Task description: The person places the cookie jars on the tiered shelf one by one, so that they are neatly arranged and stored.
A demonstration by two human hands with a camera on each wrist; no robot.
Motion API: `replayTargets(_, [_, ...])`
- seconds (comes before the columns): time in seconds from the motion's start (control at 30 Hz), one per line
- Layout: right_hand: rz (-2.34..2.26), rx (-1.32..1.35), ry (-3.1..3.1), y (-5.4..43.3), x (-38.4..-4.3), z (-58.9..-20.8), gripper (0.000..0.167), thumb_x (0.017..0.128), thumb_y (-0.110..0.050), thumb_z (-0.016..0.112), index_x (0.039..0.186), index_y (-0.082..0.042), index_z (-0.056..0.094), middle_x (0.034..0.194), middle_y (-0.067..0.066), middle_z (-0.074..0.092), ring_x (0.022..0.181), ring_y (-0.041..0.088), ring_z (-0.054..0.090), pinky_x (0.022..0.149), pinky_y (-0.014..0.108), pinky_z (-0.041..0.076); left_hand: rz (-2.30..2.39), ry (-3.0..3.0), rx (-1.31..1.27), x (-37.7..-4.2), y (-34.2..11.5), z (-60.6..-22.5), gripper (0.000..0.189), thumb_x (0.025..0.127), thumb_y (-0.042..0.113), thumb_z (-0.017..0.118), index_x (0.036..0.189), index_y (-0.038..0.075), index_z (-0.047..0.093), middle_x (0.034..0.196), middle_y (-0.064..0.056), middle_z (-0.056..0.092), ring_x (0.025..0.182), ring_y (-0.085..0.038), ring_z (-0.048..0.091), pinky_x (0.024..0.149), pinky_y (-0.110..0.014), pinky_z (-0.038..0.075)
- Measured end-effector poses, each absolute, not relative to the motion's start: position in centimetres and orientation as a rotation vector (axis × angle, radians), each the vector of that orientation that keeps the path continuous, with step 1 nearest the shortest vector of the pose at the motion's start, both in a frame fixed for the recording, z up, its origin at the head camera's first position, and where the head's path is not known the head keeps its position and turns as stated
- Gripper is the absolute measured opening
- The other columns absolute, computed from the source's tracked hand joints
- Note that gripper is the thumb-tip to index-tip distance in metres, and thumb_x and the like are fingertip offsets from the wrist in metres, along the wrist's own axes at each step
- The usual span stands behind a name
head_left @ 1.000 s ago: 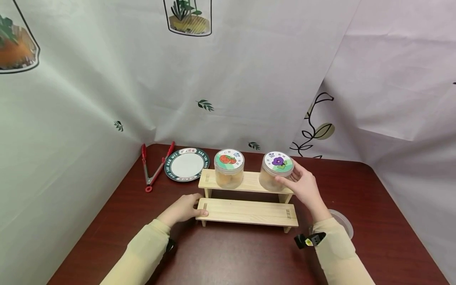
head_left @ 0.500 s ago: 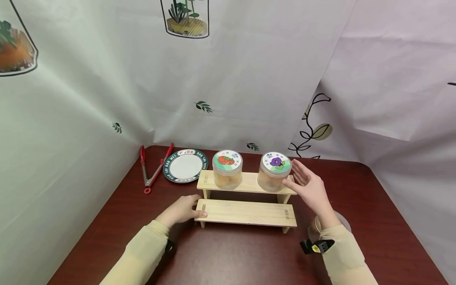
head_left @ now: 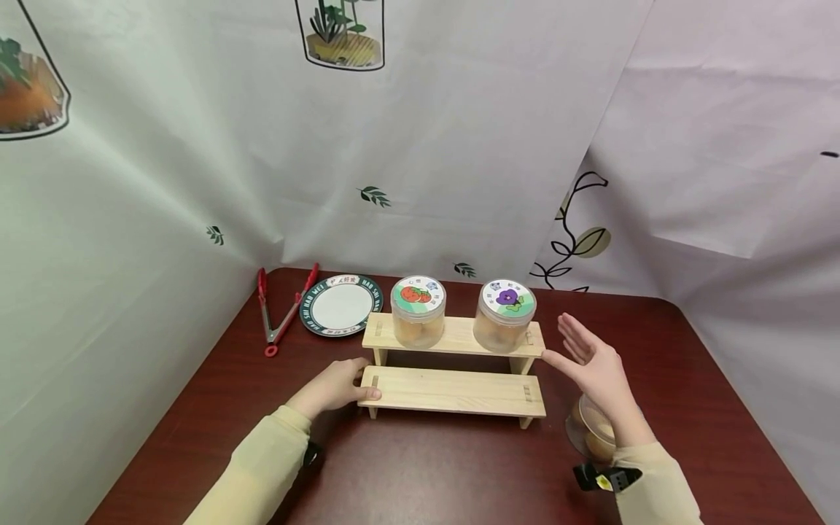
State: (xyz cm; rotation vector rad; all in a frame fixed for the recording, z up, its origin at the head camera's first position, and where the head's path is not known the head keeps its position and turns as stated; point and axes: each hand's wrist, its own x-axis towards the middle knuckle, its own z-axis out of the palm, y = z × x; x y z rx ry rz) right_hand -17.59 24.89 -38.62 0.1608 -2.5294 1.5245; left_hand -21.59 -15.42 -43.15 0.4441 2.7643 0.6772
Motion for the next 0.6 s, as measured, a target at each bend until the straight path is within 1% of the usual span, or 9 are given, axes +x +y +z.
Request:
replayTargets(0.1, [1.494, 0.147, -2.537, 25.5, -17.1, -38.8, 0.076, 0.085, -0.022, 0.072, 0.148, -0.007, 0.032, 0.146, 0.016, 0.04, 0.132, 0.024, 0.042, 0.091, 0.007, 0.038, 0.677, 2.762, 0.441, -21.6, -15.4, -43.2, 0.06, 0.078, 0.034, 0.077, 0.119, -0.005, 0.057, 0.11, -0.018, 0.065, 0.102, -0.03, 0.062, 0.089, -0.046, 0.047])
replayTargets(0.27, [1.471, 0.126, -2.522, 26.6, -16.4, -39.2, 0.075, 0.086, -0.022, 0.071, 0.148, -0.008, 0.031, 0.146, 0.018, 0.04, 0.128, 0.0, 0.044, 0.09, 0.006, 0.038, 0.679, 2.75, 0.42, -21.7, -15.4, -43.2, 0.061, 0.079, 0.035, 0.076, 0.121, -0.005, 0.057, 0.112, -0.018, 0.065, 0.103, -0.03, 0.061, 0.09, -0.046, 0.047])
replayTargets(0.33, [1.462, 0.122, -2.517, 27.0, -16.1, -39.4, 0.075, 0.086, -0.021, 0.071, 0.148, -0.008, 0.031, 0.146, 0.019, 0.04, 0.124, -0.007, 0.043, 0.09, 0.006, 0.038, 0.678, 2.749, 0.419, -21.6, -15.4, -43.2, 0.061, 0.079, 0.035, 0.076, 0.121, -0.005, 0.056, 0.112, -0.018, 0.065, 0.103, -0.03, 0.061, 0.09, -0.046, 0.047])
replayTargets(0.47, [1.427, 0.127, -2.513, 27.6, -15.6, -39.7, 0.075, 0.086, -0.019, 0.072, 0.148, -0.009, 0.031, 0.145, 0.021, 0.04, 0.12, -0.013, 0.042, 0.089, 0.004, 0.038, 0.684, 2.754, 0.432, -21.6, -15.5, -43.3, 0.061, 0.079, 0.035, 0.076, 0.121, -0.005, 0.057, 0.111, -0.018, 0.065, 0.103, -0.03, 0.062, 0.09, -0.046, 0.047])
replayTargets(0.6, [1.408, 0.128, -2.493, 28.2, -15.0, -39.9, 0.075, 0.084, -0.016, 0.073, 0.147, -0.009, 0.033, 0.144, 0.021, 0.041, 0.117, -0.016, 0.042, 0.087, 0.004, 0.038, 0.686, 2.757, 0.435, -21.6, -15.5, -43.3, 0.062, 0.078, 0.035, 0.077, 0.121, -0.006, 0.056, 0.111, -0.018, 0.065, 0.102, -0.03, 0.061, 0.09, -0.046, 0.047])
